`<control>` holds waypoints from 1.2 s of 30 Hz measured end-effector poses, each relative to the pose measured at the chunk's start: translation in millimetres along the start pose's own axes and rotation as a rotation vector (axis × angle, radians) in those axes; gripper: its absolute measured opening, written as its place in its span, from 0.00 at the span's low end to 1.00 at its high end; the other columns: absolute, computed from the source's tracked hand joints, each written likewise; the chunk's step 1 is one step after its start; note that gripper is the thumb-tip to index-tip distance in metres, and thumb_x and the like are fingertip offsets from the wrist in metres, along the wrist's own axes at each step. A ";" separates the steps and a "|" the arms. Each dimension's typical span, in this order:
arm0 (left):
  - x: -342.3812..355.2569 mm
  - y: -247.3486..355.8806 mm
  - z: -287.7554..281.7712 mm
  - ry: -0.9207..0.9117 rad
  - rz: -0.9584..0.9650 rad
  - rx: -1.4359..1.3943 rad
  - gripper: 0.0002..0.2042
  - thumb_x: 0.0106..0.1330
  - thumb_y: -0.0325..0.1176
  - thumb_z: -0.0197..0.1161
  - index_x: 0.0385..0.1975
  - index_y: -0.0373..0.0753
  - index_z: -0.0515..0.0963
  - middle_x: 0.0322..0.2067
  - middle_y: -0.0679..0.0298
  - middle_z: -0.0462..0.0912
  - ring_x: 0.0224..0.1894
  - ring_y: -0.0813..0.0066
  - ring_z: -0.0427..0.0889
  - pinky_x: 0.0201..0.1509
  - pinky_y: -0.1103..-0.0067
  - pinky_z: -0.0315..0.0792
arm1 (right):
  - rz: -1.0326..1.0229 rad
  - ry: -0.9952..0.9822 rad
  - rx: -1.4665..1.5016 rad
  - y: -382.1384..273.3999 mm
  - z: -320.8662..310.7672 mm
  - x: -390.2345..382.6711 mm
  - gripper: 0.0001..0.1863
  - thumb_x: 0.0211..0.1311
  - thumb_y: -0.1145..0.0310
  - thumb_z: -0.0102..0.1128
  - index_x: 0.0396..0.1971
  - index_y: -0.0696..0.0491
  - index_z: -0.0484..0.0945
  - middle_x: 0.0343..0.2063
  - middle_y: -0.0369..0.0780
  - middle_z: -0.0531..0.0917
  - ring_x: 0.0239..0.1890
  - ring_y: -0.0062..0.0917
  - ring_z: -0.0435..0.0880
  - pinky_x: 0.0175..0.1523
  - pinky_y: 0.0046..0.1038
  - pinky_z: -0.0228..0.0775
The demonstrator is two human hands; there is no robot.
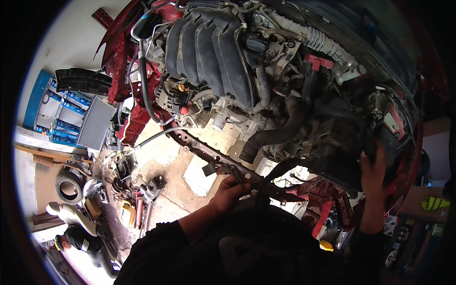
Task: The person works on a car engine with the hood open, using a hammer to tap components and then manipulating hoses and connectors with both hands. The person repeatedly adjusts and repositions parts within the engine bay.
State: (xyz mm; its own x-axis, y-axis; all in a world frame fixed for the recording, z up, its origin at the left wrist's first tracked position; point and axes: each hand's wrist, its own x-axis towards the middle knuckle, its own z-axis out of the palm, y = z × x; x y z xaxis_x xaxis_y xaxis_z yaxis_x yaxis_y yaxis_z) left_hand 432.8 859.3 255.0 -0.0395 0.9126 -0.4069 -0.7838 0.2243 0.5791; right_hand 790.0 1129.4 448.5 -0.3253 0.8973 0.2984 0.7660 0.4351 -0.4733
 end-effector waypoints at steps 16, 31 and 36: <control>50.8 115.7 135.8 0.099 0.494 1.030 0.13 0.84 0.34 0.66 0.59 0.33 0.82 0.42 0.65 0.89 0.45 0.77 0.83 0.53 0.75 0.78 | -0.136 0.072 0.013 0.4 13.3 -5.5 0.29 0.72 0.71 0.70 0.70 0.62 0.77 0.61 0.59 0.85 0.64 0.56 0.85 0.71 0.47 0.76; 31.1 114.1 123.0 -0.048 0.372 0.678 0.21 0.80 0.25 0.65 0.71 0.38 0.82 0.45 0.72 0.87 0.41 0.83 0.77 0.45 0.80 0.70 | -0.214 0.137 0.014 7.5 22.6 -6.5 0.30 0.71 0.70 0.71 0.71 0.60 0.77 0.63 0.59 0.85 0.66 0.59 0.84 0.72 0.51 0.76; 37.3 107.4 124.3 -0.051 0.393 0.635 0.22 0.81 0.22 0.65 0.72 0.33 0.79 0.59 0.61 0.91 0.61 0.71 0.86 0.72 0.73 0.77 | -0.176 0.112 0.032 7.3 20.0 -3.3 0.30 0.71 0.69 0.71 0.70 0.62 0.77 0.63 0.59 0.86 0.66 0.59 0.84 0.72 0.50 0.77</control>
State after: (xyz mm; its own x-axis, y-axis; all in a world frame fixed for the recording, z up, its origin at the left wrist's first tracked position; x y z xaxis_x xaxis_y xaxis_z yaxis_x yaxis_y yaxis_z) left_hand 424.2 959.9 389.8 -0.2023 0.9774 -0.0617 -0.2083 0.0186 0.9779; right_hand 785.5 1131.1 427.5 -0.3871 0.7942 0.4683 0.6842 0.5879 -0.4315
